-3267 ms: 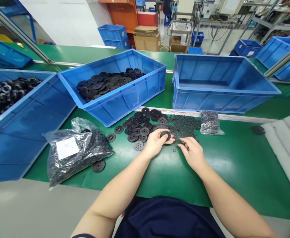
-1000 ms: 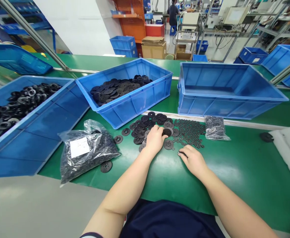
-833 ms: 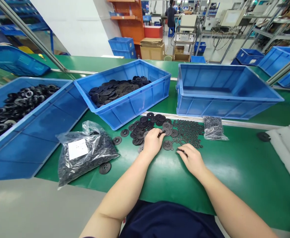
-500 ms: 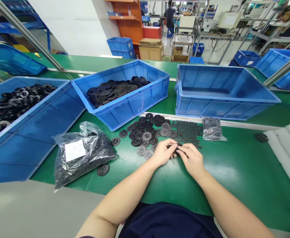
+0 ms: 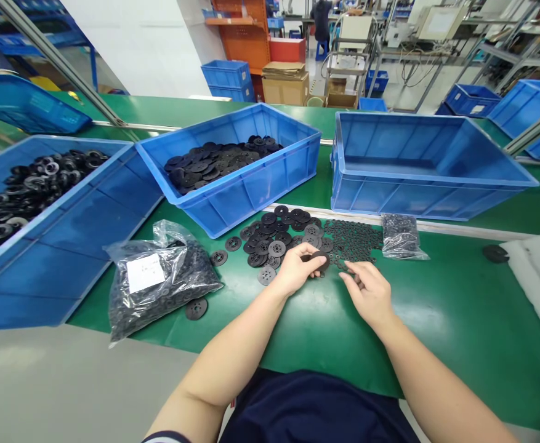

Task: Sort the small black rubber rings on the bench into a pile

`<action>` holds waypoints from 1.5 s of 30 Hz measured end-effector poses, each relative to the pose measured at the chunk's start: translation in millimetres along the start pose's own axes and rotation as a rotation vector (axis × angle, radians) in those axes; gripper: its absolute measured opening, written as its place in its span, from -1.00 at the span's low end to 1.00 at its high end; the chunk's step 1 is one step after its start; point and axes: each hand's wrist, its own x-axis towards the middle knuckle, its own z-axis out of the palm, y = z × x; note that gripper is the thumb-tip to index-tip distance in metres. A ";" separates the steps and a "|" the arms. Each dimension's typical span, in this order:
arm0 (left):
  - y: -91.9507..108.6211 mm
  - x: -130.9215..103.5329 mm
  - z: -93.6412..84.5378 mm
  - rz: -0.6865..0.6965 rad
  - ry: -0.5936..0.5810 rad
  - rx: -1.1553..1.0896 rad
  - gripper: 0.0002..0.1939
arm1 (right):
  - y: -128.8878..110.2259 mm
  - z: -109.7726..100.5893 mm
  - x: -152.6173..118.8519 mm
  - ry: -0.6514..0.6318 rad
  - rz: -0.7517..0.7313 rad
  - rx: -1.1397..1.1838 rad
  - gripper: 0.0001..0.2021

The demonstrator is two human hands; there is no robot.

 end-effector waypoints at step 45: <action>-3.9 -9.0 12.6 -0.051 -0.129 0.055 -0.69 | -11.7 8.9 5.9 -0.117 0.014 0.058 -0.86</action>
